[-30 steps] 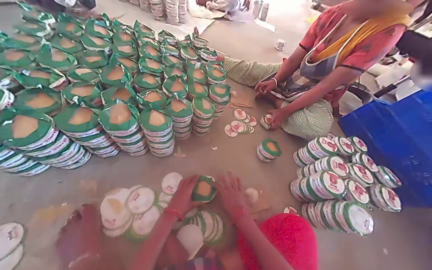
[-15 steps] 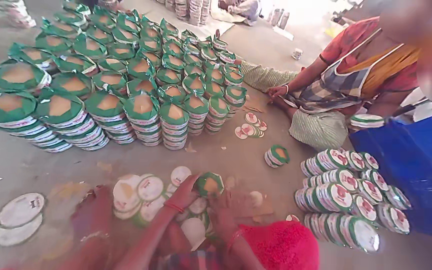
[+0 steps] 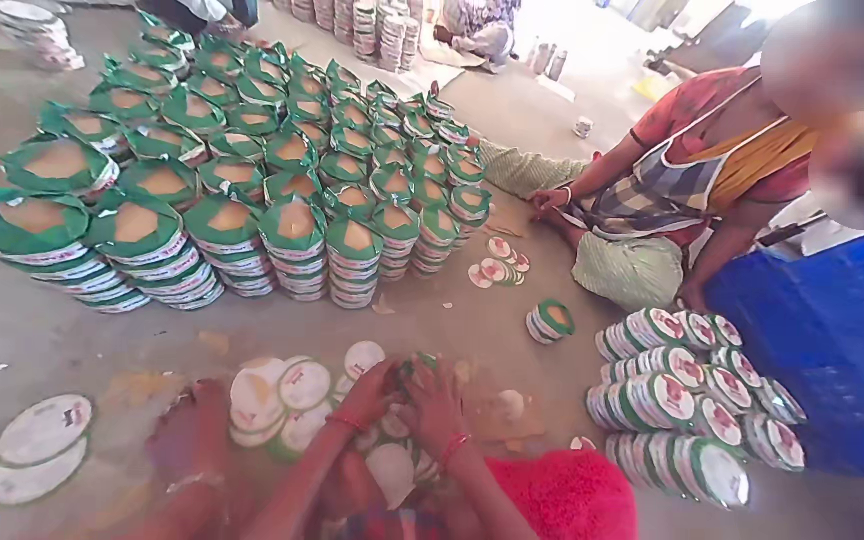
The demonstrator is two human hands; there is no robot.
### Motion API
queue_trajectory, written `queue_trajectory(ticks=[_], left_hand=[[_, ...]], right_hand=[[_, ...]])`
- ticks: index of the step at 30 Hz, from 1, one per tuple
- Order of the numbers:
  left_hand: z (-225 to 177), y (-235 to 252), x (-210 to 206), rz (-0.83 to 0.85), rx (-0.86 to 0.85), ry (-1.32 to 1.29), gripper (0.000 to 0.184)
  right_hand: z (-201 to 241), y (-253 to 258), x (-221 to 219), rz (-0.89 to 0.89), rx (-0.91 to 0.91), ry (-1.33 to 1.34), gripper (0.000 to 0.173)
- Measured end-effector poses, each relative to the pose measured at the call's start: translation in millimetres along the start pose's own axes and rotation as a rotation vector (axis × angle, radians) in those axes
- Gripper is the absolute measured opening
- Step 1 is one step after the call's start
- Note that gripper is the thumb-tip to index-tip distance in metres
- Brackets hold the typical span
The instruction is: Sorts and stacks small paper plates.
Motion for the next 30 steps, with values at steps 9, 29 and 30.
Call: queue_trajectory(ticks=[9, 29, 30], left_hand=[[-4, -4, 6, -0.063, 0.022, 0.030, 0.073], [-46, 2, 54, -0.024, 0.095, -0.130, 0.067], [-45, 4, 49, -0.017, 0.110, -0.098, 0.069]], right_hand=[[-16, 12, 10, -0.196, 0.001, 0.098, 0.064], [-36, 8, 13, -0.466, 0.185, 1.087, 0.057], [-36, 12, 13, -0.461, 0.156, 1.069, 0.055]])
Point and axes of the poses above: each hand's wrist, its own y-axis towards the middle knuckle, its own x-axis out of the back of the hand, z = x × y, the point moved 4 cm from there along y, towards the middle knuckle, and after that the axes turned 14 degrees about y, right-handed, at the moved point
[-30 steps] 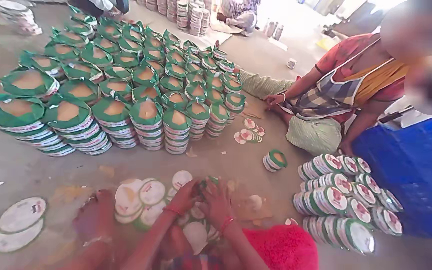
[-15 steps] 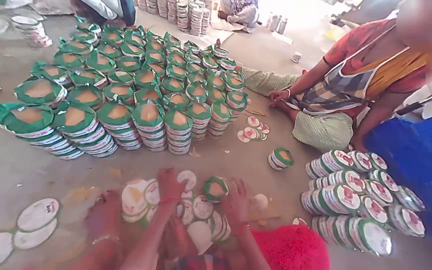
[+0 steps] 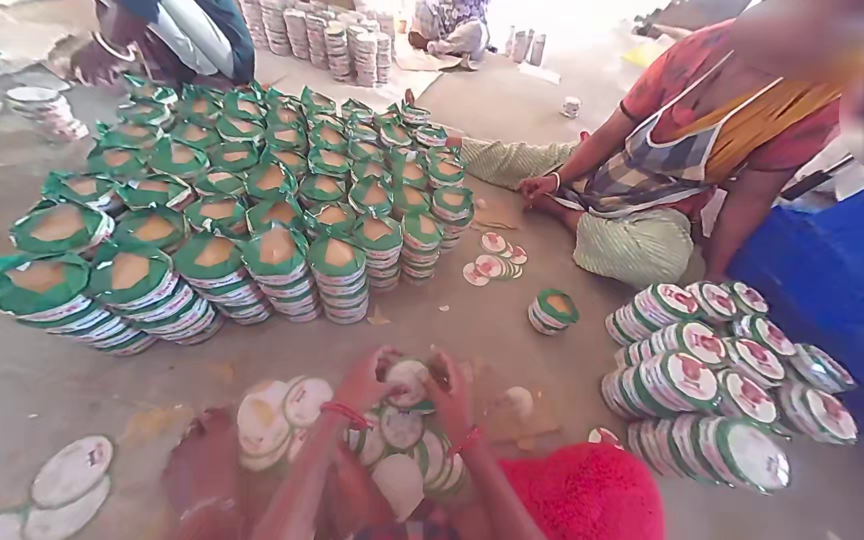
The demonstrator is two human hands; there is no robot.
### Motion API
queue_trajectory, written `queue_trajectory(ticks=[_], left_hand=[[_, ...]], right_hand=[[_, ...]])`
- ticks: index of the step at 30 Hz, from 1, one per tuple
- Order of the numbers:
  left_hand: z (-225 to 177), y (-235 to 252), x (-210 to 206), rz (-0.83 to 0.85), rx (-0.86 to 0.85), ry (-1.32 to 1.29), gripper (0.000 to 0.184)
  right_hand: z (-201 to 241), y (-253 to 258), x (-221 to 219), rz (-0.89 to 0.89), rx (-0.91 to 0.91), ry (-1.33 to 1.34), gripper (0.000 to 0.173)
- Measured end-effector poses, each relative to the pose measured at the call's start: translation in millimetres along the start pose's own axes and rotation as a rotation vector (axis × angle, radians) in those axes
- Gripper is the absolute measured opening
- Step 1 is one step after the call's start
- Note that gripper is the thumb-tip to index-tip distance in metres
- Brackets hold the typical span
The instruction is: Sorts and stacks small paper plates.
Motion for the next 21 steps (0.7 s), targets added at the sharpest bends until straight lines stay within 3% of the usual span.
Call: queue_trajectory(ticks=[5, 10, 14, 17, 21], left_hand=[[17, 7, -23, -0.155, 0.077, 0.141, 0.062], [25, 14, -35, -0.196, 0.094, 0.187, 0.052], [28, 18, -42, -0.158, 0.095, 0.122, 0.043], [30, 20, -43, -0.166, 0.098, 0.107, 0.039], [29, 19, -43, -0.164, 0.113, 0.143, 0.039]], right_hand=[[3, 9, -2, 0.018, -0.063, -0.456, 0.052], [7, 12, 1, 0.022, -0.207, -0.656, 0.053], [10, 5, -2, 0.005, 0.052, -0.765, 0.048], [-1, -7, -16, 0.121, 0.308, -0.799, 0.045], [-25, -13, -19, 0.176, 0.286, -0.775, 0.045]])
Point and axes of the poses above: each hand's wrist, its own y-axis towards the middle knuckle, its own x-axis out of the back of the hand, z = x × y, the point moved 4 cm from there along y, towards the middle knuckle, and after that the axes turned 14 degrees about y, right-handed, at the moved point
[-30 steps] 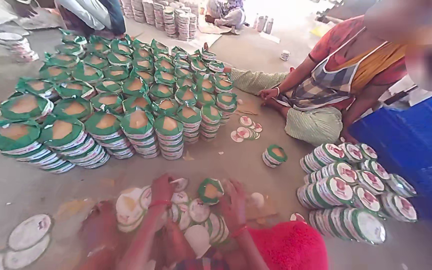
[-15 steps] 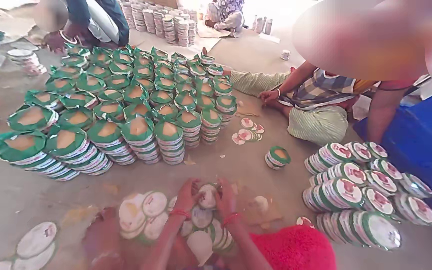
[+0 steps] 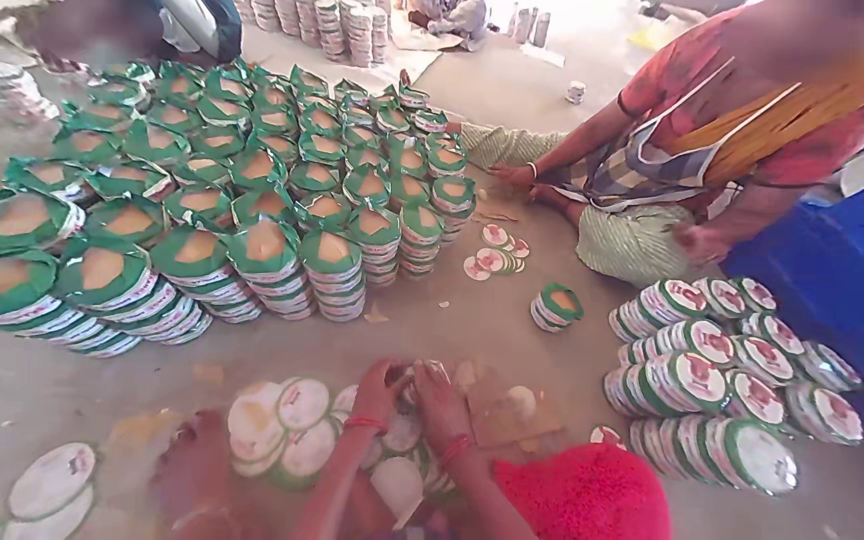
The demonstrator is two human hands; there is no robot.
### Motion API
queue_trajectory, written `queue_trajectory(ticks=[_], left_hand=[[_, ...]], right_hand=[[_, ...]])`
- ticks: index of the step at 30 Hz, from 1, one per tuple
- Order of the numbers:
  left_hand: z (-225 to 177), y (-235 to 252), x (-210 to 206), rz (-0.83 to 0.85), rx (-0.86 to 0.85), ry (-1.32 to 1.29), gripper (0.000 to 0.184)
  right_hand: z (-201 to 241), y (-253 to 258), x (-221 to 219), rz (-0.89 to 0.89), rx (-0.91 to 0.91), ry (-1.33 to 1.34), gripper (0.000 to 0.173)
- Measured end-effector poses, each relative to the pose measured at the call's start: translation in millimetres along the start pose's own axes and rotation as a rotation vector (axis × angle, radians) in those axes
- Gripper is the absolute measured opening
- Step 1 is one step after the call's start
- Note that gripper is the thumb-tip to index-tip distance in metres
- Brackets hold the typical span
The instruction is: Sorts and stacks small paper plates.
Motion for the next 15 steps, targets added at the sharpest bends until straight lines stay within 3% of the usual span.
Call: queue_trajectory(ticks=[7, 11, 13, 15], left_hand=[[4, 2, 2, 0.028, -0.004, -0.040, 0.034], [-6, 3, 5, 0.097, -0.028, 0.065, 0.034], [-18, 0, 5, 0.159, -0.102, 0.182, 0.046], [-31, -9, 3, 0.239, -0.134, 0.281, 0.075]], right_hand=[[-4, 3, 2, 0.136, -0.098, 0.027, 0.051], [-5, 2, -1, 0.237, -0.152, -0.057, 0.052], [-6, 4, 6, 0.270, -0.228, 0.055, 0.054], [-18, -7, 19, -0.010, -0.206, 0.387, 0.056]])
Point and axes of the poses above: each hand's wrist, its own y-axis towards the middle knuckle, its own x-axis out of the back of the hand, z = x × y, the point moved 4 cm from there along y, towards the middle knuckle, and after that the axes turned 14 degrees about y, right-handed, at the moved point
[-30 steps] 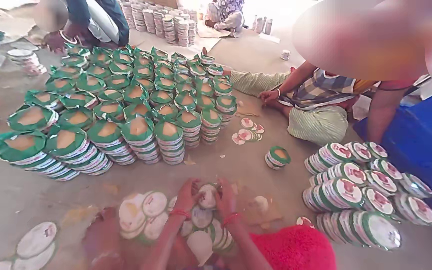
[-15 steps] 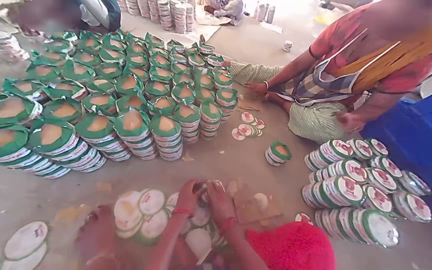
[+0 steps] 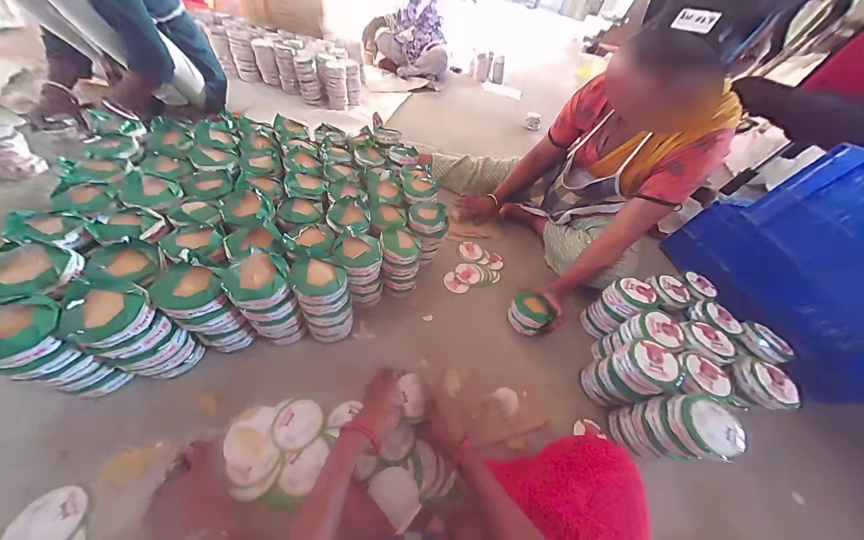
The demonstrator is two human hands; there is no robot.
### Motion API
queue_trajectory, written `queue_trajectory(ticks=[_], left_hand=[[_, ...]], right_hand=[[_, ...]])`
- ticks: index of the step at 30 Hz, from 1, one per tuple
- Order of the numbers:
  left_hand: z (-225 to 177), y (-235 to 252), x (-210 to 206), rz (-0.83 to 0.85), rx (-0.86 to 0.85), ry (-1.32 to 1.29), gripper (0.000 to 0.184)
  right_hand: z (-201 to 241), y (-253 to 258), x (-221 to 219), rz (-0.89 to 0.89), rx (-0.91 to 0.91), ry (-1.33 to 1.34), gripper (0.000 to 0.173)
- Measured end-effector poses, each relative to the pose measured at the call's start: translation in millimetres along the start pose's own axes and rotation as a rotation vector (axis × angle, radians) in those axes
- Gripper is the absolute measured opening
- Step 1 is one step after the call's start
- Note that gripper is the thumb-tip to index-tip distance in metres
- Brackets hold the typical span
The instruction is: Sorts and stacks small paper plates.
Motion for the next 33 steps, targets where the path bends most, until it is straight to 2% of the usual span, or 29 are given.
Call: queue_trajectory(ticks=[2, 4, 8, 11, 13, 14, 16, 18, 20, 22, 23, 24, 25, 27, 30, 33], left_hand=[[-13, -6, -6, 0.013, 0.028, 0.052, 0.104], [-22, -6, -16, -0.021, 0.066, 0.185, 0.123], [-27, 6, -24, -0.159, 0.022, 0.299, 0.123], [-24, -6, -20, -0.354, -0.107, 0.100, 0.124], [-37, -17, -17, -0.495, -0.229, -0.003, 0.123], [-44, -19, -17, -0.533, -0.274, -0.001, 0.123], [-54, -20, -9, -0.549, -0.279, -0.002, 0.129], [-51, -20, 7, -0.674, -0.295, -0.022, 0.141], [-39, -23, 31, -0.799, -0.295, -0.078, 0.139], [-23, -28, 50, -0.845, -0.230, -0.110, 0.129], [-14, -29, 54, -0.856, -0.197, -0.116, 0.123], [-7, -29, 56, -0.870, -0.168, -0.122, 0.116], [-2, -29, 56, -0.881, -0.148, -0.131, 0.108], [4, -27, 59, -0.899, -0.119, -0.135, 0.097], [1, -26, 59, -0.923, -0.113, -0.157, 0.090], [-4, -21, 66, -1.010, -0.196, -0.117, 0.084]], right_hand=[[-9, -9, 20, -0.260, 0.057, 0.298, 0.061], [-11, -11, 32, -0.341, 0.051, 0.454, 0.067], [-18, -6, 36, -0.309, -0.085, 0.626, 0.068], [-28, -7, 33, -0.434, -0.175, 0.847, 0.056], [-16, -7, 27, -0.363, -0.304, 1.121, 0.052], [-5, -6, 24, -0.341, -0.398, 1.275, 0.054], [11, 3, 26, -0.299, -0.545, 1.411, 0.071], [16, 26, 36, -0.303, -0.567, 1.273, 0.064], [24, 52, 56, -0.342, -0.381, 0.813, 0.047], [29, 76, 71, -0.310, -0.182, 0.091, 0.062], [25, 86, 72, -0.264, -0.182, -0.232, 0.070], [13, 96, 67, -0.207, -0.219, -0.448, 0.074], [-5, 102, 60, -0.140, -0.280, -0.555, 0.077], [-25, 115, 49, -0.083, -0.370, -0.599, 0.079], [-24, 115, 52, -0.017, -0.409, -0.565, 0.089], [-19, 113, 71, 0.081, -0.371, -0.576, 0.088]])
Point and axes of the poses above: each hand's wrist, its own y-axis towards the middle knuckle, its own x-axis out of the back of the hand, z = x × y, the point moved 4 cm from there along y, towards the middle knuckle, and after that the axes turned 14 degrees about y, right-handed, at the moved point
